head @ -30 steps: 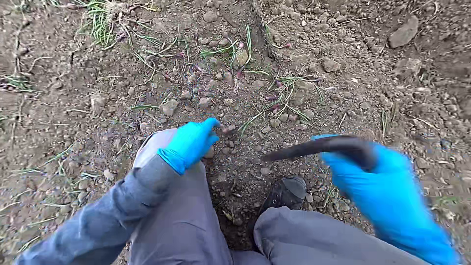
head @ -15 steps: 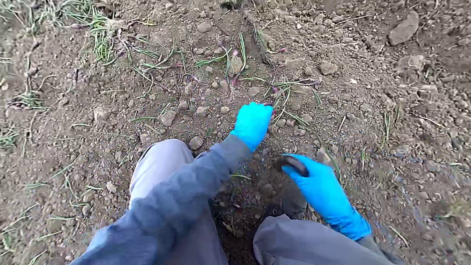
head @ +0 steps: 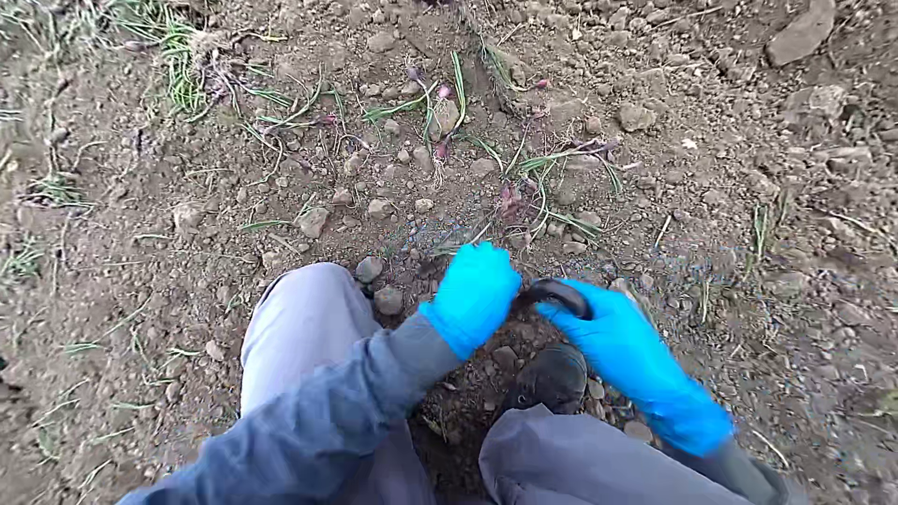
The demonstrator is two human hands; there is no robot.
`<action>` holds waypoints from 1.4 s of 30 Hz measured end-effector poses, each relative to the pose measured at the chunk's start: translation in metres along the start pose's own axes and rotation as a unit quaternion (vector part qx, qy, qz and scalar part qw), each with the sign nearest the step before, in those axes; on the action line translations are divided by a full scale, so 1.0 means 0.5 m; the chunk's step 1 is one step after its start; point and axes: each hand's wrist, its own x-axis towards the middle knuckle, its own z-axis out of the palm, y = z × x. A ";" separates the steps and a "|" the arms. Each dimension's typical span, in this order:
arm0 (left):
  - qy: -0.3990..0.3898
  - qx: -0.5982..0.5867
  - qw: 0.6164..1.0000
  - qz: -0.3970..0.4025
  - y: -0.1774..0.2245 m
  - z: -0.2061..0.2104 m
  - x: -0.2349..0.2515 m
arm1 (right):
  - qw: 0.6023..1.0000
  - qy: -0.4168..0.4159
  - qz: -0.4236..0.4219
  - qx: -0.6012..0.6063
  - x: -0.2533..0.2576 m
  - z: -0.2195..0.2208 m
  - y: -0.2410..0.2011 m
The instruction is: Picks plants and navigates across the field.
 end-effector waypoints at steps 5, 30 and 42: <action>-0.040 -0.009 0.997 0.068 0.019 0.069 0.029 | 0.956 0.122 -0.244 0.111 -0.100 -0.193 0.046; -0.007 -0.052 0.998 -0.035 0.056 0.043 0.148 | 0.959 0.093 -0.266 0.039 -0.031 -0.332 0.013; 0.163 0.151 0.956 -0.193 -0.361 -0.293 0.134 | 0.971 0.137 0.157 0.120 0.078 -0.104 0.140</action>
